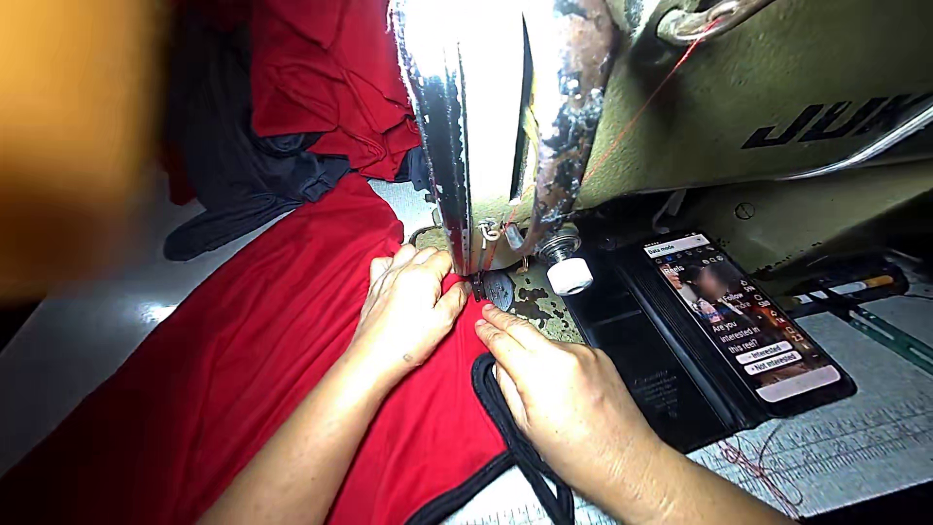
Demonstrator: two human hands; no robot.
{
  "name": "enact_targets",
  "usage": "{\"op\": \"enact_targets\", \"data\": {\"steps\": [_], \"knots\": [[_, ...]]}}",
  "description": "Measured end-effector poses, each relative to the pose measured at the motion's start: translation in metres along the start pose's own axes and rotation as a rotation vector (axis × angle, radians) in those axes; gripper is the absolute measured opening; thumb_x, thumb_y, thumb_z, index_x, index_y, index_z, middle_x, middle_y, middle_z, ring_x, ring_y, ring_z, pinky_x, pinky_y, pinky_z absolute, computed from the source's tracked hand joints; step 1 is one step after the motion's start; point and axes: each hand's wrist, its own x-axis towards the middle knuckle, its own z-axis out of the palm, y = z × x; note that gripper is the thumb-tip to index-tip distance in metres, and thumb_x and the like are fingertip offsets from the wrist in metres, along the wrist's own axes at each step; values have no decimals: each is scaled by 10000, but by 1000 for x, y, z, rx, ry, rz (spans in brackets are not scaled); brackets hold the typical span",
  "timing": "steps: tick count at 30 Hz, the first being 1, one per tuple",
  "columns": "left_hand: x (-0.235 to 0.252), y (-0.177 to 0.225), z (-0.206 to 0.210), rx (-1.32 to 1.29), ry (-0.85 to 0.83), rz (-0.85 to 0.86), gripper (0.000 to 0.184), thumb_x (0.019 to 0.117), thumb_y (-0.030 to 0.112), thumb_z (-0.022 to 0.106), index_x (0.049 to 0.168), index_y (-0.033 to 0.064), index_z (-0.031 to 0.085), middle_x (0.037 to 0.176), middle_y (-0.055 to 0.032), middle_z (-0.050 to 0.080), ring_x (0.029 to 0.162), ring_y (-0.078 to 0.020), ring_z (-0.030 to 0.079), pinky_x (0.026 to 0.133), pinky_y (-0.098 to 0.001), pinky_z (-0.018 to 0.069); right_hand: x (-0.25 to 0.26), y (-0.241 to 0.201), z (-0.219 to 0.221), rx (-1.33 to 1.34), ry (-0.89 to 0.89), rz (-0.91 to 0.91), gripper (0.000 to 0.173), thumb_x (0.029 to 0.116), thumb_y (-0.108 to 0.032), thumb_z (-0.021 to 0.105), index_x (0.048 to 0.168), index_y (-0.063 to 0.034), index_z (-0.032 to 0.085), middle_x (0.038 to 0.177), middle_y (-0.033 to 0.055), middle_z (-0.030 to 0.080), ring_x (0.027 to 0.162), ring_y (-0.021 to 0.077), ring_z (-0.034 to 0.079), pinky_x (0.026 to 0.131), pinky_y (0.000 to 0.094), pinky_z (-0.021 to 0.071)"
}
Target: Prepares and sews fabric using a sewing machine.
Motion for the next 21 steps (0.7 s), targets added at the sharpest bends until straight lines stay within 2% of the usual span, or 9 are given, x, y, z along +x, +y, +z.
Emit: {"op": "enact_targets", "data": {"steps": [5,8,15,18,21], "knots": [[1,-5,0,-17,-21,19,284,982,351,508,856,152,667,837,13,618,884,-193,570,791,-445,369,-1,4,-1,20,49,-23,253,961,-190,586,1094,-141,797,1192,3,751,725,168,729,526,333,563],[1,-3,0,-17,-23,7,277,989,345,512,909,152,694,867,19,632,907,-185,573,804,-444,366,-1,3,0,26,53,-16,248,954,-189,598,1093,-143,797,1187,1,751,731,165,728,530,335,566],[2,-4,0,-21,-29,0,276,992,342,514,950,148,705,884,12,640,926,-192,581,811,-448,372,-1,3,0,24,59,-18,247,947,-182,603,1090,-140,799,1180,4,754,713,165,725,524,333,560],[5,-8,1,-29,-51,-18,269,997,354,511,951,164,695,896,23,637,950,-181,578,822,-441,367,-1,3,1,26,59,-11,259,964,-197,588,1101,-143,801,1189,-1,754,730,158,728,534,328,562],[8,-10,2,-23,-47,-26,262,989,321,490,940,141,674,925,-2,650,987,-200,591,836,-459,376,0,3,2,25,55,-1,270,977,-200,573,1115,-144,798,1201,-3,751,727,164,728,534,332,563]]}}
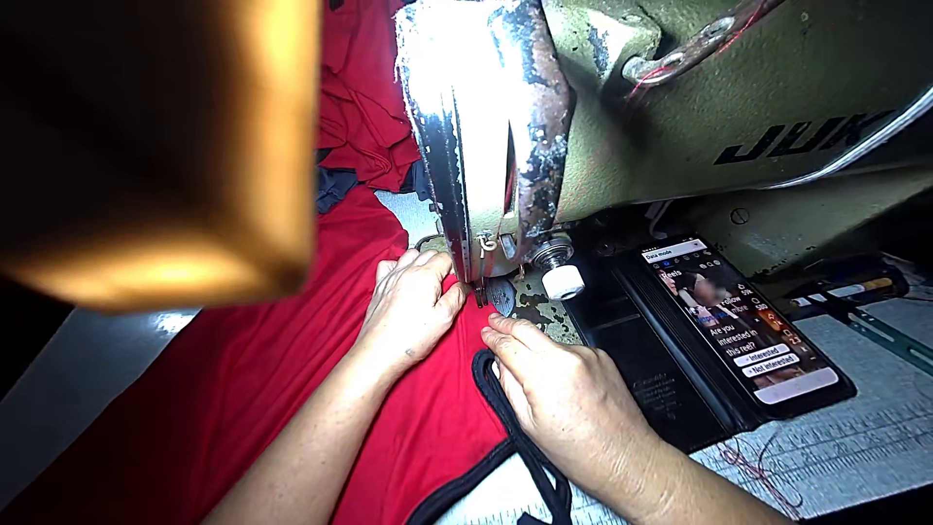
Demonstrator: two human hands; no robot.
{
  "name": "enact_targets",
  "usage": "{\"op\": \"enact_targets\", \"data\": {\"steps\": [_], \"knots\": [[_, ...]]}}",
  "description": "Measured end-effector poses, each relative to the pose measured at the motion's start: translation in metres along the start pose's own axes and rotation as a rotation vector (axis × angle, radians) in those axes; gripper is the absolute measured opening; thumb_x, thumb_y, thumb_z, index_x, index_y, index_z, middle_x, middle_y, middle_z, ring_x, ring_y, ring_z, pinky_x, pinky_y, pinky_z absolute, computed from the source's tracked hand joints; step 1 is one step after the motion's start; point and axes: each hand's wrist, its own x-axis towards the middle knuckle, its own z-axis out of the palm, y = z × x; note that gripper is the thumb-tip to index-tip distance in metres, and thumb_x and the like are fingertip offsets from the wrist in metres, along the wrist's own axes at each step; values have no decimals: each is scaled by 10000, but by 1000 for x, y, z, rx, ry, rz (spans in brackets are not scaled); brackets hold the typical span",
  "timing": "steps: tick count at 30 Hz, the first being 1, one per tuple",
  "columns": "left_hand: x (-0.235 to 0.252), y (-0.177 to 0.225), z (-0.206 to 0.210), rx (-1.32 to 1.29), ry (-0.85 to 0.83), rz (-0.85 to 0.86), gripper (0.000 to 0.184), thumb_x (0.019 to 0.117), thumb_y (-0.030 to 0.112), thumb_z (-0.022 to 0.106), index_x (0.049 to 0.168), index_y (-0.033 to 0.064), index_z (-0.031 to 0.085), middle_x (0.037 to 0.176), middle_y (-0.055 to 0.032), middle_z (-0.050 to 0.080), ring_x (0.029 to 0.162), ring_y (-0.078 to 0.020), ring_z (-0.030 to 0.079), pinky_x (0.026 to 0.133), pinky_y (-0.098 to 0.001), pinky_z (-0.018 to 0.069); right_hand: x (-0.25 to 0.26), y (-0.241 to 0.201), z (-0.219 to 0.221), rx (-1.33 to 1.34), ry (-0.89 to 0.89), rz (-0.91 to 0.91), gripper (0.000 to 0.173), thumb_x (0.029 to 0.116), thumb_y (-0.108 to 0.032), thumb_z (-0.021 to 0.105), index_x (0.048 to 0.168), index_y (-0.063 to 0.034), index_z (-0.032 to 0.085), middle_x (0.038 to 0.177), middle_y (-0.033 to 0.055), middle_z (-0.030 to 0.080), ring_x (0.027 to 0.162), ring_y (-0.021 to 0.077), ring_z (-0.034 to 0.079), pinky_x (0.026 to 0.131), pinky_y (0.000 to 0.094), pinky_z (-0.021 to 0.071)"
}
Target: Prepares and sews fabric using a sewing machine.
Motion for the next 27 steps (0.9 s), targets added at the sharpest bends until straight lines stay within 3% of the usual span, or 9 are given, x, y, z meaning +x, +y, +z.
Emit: {"op": "enact_targets", "data": {"steps": [8,11,12,14,17,19,22,25,27], "knots": [[3,-1,-1,-22,35,13,223,974,309,533,929,162,694,889,19,622,942,-184,565,804,-441,366,0,0,1,-4,-8,-1,289,984,-187,544,1117,-146,797,1222,-7,745,716,163,722,530,334,557],[-14,25,-16,169,118,-29,237,966,294,607,1030,106,736,1118,-102,666,1144,-342,585,902,-575,437,1,0,1,-10,2,-10,289,978,-187,541,1101,-142,799,1200,-8,751,712,159,723,535,331,561],[-25,37,-22,235,141,-48,269,950,295,626,1074,76,723,1212,-163,654,1216,-409,573,953,-635,440,1,0,1,-11,7,-10,291,974,-189,539,1094,-143,799,1190,-10,755,713,159,725,536,331,562],[-56,61,-28,285,97,-154,524,967,413,494,1310,47,647,1397,-247,573,1335,-508,494,1014,-733,379,1,0,-1,3,-3,3,294,974,-189,537,1100,-147,798,1196,-10,754,745,162,734,555,337,571],[-92,73,-24,248,-98,-368,847,969,704,302,1585,133,418,1625,-269,326,1470,-594,257,1046,-847,196,2,-1,-2,18,-21,19,299,975,-201,539,1117,-151,797,1215,-10,749,790,162,744,572,344,579],[-97,49,-16,286,-59,-333,931,915,820,238,1584,203,432,1644,-221,321,1488,-573,240,1042,-858,173,1,-3,-2,24,-22,16,309,971,-215,535,1123,-141,794,1208,-3,751,759,163,736,561,344,570],[-79,-7,-28,242,-89,-138,898,902,832,280,1570,259,457,1652,-115,356,1524,-458,262,1090,-805,204,-1,-6,-4,55,-34,-37,332,943,-236,544,1134,-108,784,1165,30,755,702,164,718,526,342,556],[-45,-60,-51,197,-241,88,876,920,798,319,1581,235,435,1656,-20,362,1559,-300,246,1210,-659,173,-2,-6,-2,92,-42,-86,351,963,-263,529,1153,-116,785,1187,18,757,741,152,725,546,329,553],[-23,-75,-61,250,-299,197,876,933,792,303,1593,227,411,1658,-29,358,1554,-280,263,1237,-555,206,-3,-5,-2,118,-49,-97,352,977,-272,525,1170,-129,783,1213,7,752,788,148,738,575,338,569]]}}
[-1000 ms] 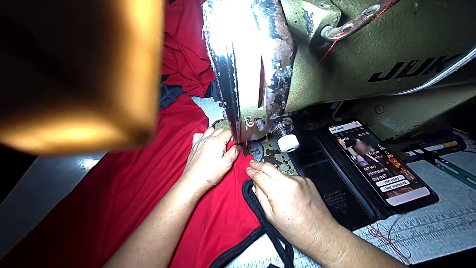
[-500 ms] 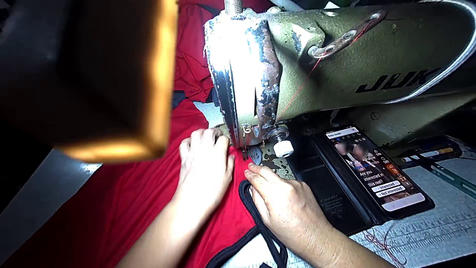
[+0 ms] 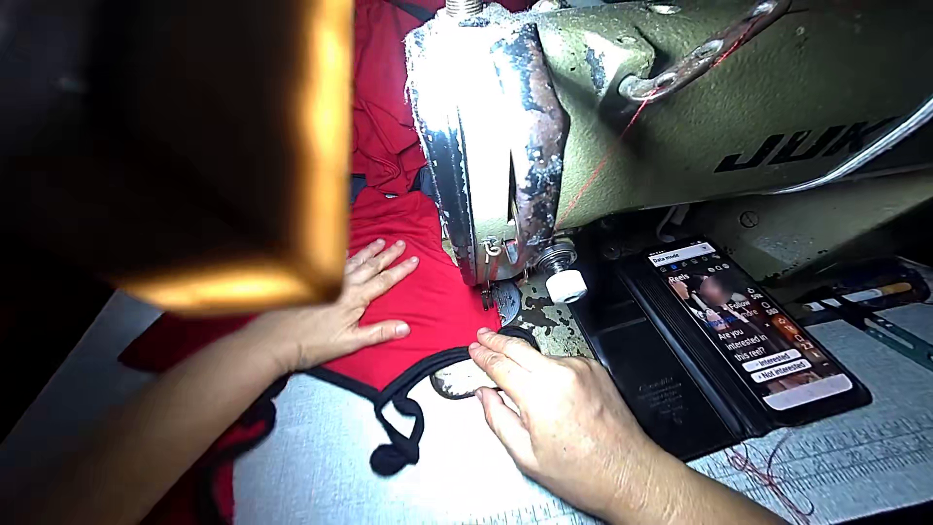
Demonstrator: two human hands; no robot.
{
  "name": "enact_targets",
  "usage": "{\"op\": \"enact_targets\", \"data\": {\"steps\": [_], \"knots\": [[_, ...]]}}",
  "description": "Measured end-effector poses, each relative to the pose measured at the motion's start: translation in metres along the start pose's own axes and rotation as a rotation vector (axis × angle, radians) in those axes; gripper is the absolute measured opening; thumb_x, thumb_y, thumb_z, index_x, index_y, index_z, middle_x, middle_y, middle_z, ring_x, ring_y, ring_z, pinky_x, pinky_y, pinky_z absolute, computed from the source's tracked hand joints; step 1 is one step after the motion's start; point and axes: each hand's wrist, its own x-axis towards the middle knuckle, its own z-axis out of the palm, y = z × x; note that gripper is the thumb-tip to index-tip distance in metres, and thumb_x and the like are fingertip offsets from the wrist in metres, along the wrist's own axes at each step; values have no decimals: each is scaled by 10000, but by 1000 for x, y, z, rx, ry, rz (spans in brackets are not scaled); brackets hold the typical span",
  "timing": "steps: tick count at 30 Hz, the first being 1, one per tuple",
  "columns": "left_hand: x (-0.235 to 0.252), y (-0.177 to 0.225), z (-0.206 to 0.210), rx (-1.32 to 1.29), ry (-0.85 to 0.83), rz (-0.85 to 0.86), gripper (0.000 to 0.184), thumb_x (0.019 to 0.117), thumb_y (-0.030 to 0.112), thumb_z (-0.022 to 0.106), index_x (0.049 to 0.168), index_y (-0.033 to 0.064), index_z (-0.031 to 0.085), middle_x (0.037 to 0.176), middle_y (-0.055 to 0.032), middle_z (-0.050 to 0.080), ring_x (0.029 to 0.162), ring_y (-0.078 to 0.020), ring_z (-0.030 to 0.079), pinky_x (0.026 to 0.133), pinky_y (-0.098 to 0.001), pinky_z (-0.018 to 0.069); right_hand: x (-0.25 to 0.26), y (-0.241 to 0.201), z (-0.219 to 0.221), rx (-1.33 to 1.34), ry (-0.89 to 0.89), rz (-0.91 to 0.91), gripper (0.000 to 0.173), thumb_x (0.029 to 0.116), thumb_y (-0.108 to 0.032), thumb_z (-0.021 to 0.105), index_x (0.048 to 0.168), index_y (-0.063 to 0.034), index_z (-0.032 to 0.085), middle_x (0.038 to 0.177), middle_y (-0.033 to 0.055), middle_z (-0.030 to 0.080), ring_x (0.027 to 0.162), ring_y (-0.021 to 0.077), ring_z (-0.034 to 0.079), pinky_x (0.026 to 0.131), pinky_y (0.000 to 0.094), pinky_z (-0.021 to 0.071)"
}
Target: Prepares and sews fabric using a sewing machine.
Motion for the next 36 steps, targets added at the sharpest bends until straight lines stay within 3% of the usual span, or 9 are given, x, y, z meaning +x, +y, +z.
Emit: {"op": "enact_targets", "data": {"steps": [3,5,6,9,14,19,22,26,36], "knots": [[19,31,-33,81,-81,-65,697,980,620,450,1498,166,555,1552,-91,510,1461,-315,436,1180,-546,320,-2,2,-1,33,7,-11,352,974,-270,523,1156,-129,788,1214,7,756,862,148,755,624,343,587],[21,68,-39,39,21,-125,432,983,446,543,1178,127,759,1288,-80,680,1263,-298,582,1047,-550,438,-2,4,-1,60,12,-13,354,982,-270,517,1157,-130,791,1218,6,756,878,150,753,641,343,589],[19,84,-29,-46,149,-102,335,962,350,536,1034,133,781,1112,-36,703,1109,-234,631,939,-492,501,-1,4,-1,67,14,-10,352,982,-273,518,1148,-131,794,1218,6,756,874,153,754,639,347,590],[12,118,15,-399,330,-109,238,920,262,505,952,186,728,879,81,611,882,-44,618,772,-281,532,-2,4,-1,86,41,29,291,976,-278,537,975,-140,793,1186,-14,763,816,129,745,595,336,570],[10,122,30,-442,327,-174,227,830,345,603,971,204,711,896,94,570,869,-37,580,747,-260,498,-1,4,-1,73,150,242,223,940,-231,593,900,-158,800,1066,-33,770,809,85,732,619,296,592],[14,116,25,-516,403,-177,131,884,238,604,800,207,699,769,112,540,692,26,541,583,-156,449,0,8,0,82,184,287,195,933,-245,590,828,-169,736,971,-58,719,799,31,682,601,230,548],[15,112,24,-656,425,-185,141,897,203,652,777,197,726,741,114,570,632,33,528,541,-129,429,1,9,-1,82,175,235,160,936,-265,596,890,-195,733,964,-69,690,733,31,650,537,233,516],[16,113,25,-711,463,-212,129,902,182,673,786,178,729,737,98,580,611,16,529,527,-131,428,4,6,-2,-28,68,265,292,954,-297,568,1111,-213,800,1061,-13,706,749,130,681,554,335,543],[15,117,30,-640,603,-109,60,871,144,674,835,150,721,808,79,592,687,26,559,592,-109,472,2,9,1,-68,102,144,280,977,-273,544,1002,-194,811,934,-13,673,752,113,664,558,279,533]]}}
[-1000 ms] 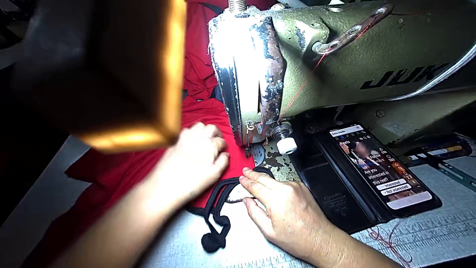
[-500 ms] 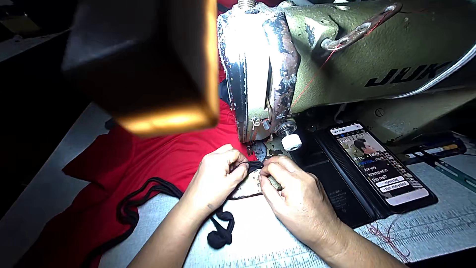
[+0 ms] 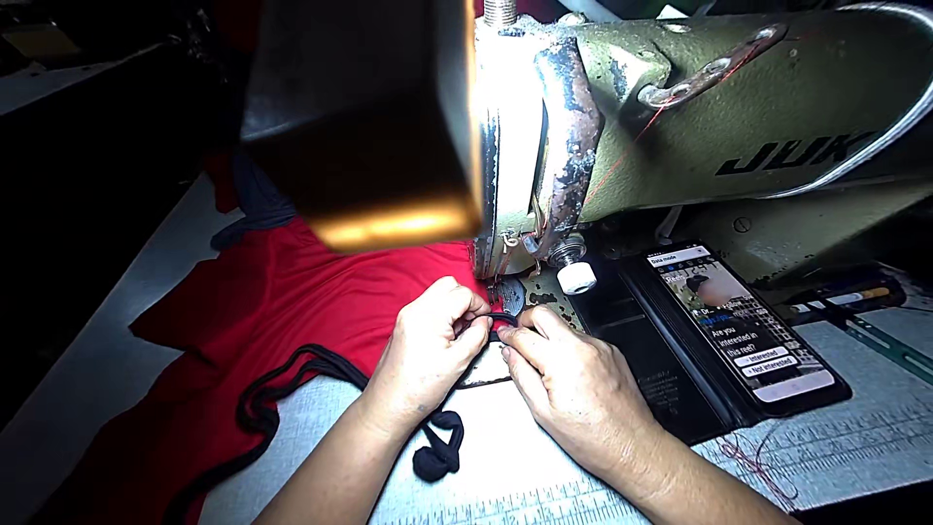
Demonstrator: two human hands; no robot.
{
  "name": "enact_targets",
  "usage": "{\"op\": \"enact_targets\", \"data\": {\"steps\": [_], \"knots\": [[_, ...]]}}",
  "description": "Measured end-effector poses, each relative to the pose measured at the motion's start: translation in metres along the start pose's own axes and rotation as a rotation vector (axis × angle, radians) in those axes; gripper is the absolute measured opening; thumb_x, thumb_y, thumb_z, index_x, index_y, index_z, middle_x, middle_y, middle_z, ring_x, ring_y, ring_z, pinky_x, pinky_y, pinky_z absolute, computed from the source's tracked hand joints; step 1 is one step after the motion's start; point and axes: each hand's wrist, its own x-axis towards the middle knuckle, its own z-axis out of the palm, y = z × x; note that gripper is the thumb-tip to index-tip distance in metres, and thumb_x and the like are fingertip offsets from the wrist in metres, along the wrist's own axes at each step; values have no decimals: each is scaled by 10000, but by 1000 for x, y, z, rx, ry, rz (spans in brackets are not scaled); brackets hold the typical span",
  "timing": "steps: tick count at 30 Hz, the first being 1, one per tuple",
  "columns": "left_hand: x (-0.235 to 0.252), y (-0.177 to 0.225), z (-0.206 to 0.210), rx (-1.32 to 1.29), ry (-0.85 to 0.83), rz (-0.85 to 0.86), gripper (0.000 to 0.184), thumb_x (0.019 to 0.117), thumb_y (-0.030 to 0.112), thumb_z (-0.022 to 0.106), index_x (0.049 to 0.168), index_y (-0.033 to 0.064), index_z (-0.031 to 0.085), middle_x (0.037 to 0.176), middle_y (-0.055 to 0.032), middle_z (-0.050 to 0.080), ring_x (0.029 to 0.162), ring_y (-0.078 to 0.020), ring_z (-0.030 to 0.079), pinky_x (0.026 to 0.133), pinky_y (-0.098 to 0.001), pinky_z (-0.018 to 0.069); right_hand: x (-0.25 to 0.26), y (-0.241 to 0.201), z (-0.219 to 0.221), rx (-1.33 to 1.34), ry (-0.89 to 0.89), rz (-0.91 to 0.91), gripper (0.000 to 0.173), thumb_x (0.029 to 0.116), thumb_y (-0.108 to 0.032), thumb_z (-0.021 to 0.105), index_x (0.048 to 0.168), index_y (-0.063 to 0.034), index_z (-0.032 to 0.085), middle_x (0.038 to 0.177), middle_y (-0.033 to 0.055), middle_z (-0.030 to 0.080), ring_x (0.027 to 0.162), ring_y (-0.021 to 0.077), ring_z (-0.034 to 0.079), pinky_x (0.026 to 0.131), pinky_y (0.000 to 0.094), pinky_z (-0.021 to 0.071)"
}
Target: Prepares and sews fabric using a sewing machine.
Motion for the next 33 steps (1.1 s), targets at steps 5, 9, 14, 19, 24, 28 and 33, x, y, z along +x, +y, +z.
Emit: {"op": "enact_targets", "data": {"steps": [5,9,14,19,24,28,33], "knots": [[-2,-1,4,143,-20,150,132,924,186,639,839,155,735,831,75,635,858,-26,610,774,-178,501,0,0,-1,-23,1,-31,284,974,-259,541,979,-183,814,893,-5,671,716,126,657,535,283,518],[-1,1,7,238,-61,174,158,932,178,617,828,140,730,820,48,624,852,-69,612,757,-216,501,0,0,-1,-19,-10,-31,274,965,-250,548,971,-179,813,885,-9,671,703,126,653,530,286,515],[0,-1,7,221,-104,178,167,926,166,601,841,135,741,832,44,635,867,-67,622,763,-210,507,-2,-1,-2,-15,-9,-46,266,963,-240,553,964,-171,810,878,-4,678,701,132,657,529,288,519],[-2,-3,4,206,-151,211,178,927,168,596,856,138,756,876,48,653,912,-55,627,799,-196,511,-4,0,-3,14,13,-51,264,953,-236,556,935,-164,810,845,-20,675,723,118,660,552,272,525],[-2,-3,1,205,-184,228,187,930,162,590,856,130,758,880,36,652,922,-65,625,805,-201,508,-3,0,-3,142,74,116,217,932,-269,591,769,-166,690,761,-61,633,625,38,592,512,224,474],[-2,-2,1,216,-200,205,183,932,159,588,845,134,747,888,36,643,924,-68,622,798,-206,508,-3,0,-3,163,72,151,227,946,-208,577,1076,-184,762,862,-33,684,645,72,612,551,257,514],[-2,0,0,257,-208,207,188,947,177,587,873,150,758,903,41,615,929,-90,581,771,-222,481,-5,0,-1,31,49,22,262,956,-209,556,1000,-153,807,906,-4,692,751,114,681,593,276,564]]}}
